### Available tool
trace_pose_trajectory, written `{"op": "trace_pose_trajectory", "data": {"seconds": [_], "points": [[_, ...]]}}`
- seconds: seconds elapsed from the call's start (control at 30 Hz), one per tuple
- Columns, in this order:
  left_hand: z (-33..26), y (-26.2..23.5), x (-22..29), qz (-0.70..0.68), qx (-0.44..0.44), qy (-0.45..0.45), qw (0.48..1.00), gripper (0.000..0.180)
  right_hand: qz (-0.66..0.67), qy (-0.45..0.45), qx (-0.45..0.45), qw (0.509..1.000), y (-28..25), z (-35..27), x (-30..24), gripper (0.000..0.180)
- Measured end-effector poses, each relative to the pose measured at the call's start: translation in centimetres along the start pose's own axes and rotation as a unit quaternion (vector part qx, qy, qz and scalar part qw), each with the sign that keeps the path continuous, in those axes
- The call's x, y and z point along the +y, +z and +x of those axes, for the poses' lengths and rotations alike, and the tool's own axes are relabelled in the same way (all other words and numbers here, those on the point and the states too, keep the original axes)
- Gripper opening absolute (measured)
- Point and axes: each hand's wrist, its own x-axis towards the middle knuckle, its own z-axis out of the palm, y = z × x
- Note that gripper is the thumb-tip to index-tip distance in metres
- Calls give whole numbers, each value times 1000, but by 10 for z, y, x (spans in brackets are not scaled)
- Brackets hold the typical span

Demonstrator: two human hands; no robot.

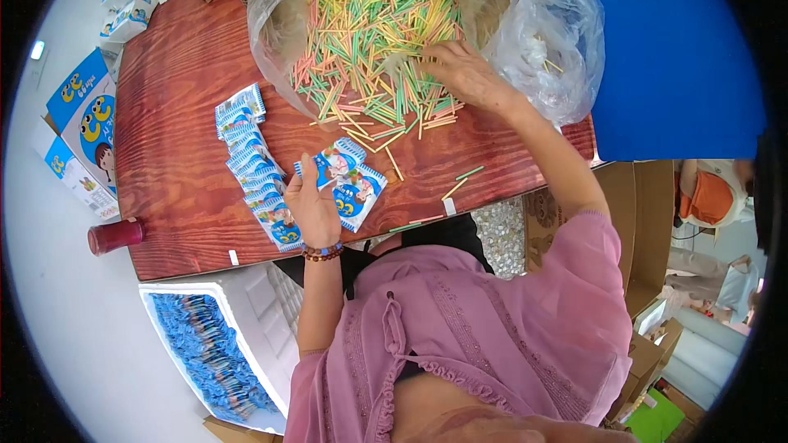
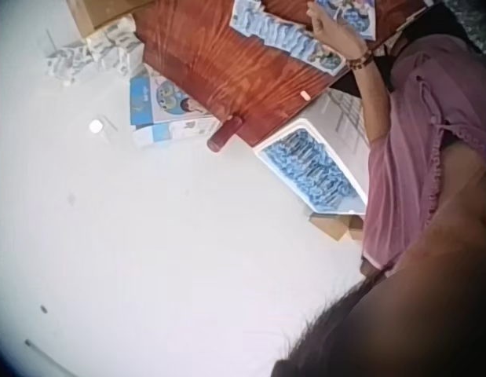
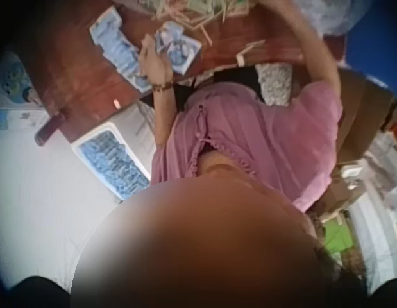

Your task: Sorting small blue packets and securing them into groups with rubber bands for final packing.

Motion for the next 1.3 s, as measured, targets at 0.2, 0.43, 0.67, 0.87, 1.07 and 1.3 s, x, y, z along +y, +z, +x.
{"op": "trace_pose_trajectory", "data": {"seconds": [0.2,0.43,0.67,0.87,1.07,1.3], "points": [[-2,-4,0,-3,3,-8,1000,21,-43,-158,-98,982,16,32,22,36],[0,-11,-3,-6,5,-16,1000,18,-37,-166,-147,974,27,43,24,24],[0,-11,-2,-22,7,-17,1000,18,-62,-192,-186,962,23,43,14,25],[0,-14,-4,-26,1,-19,999,16,-3,-157,-116,981,38,33,22,25],[1,-20,-3,-30,16,-16,999,15,320,240,-53,915,33,22,-6,24],[2,-24,-9,-33,-20,-15,999,21,647,294,175,682,59,4,-20,27]]}}
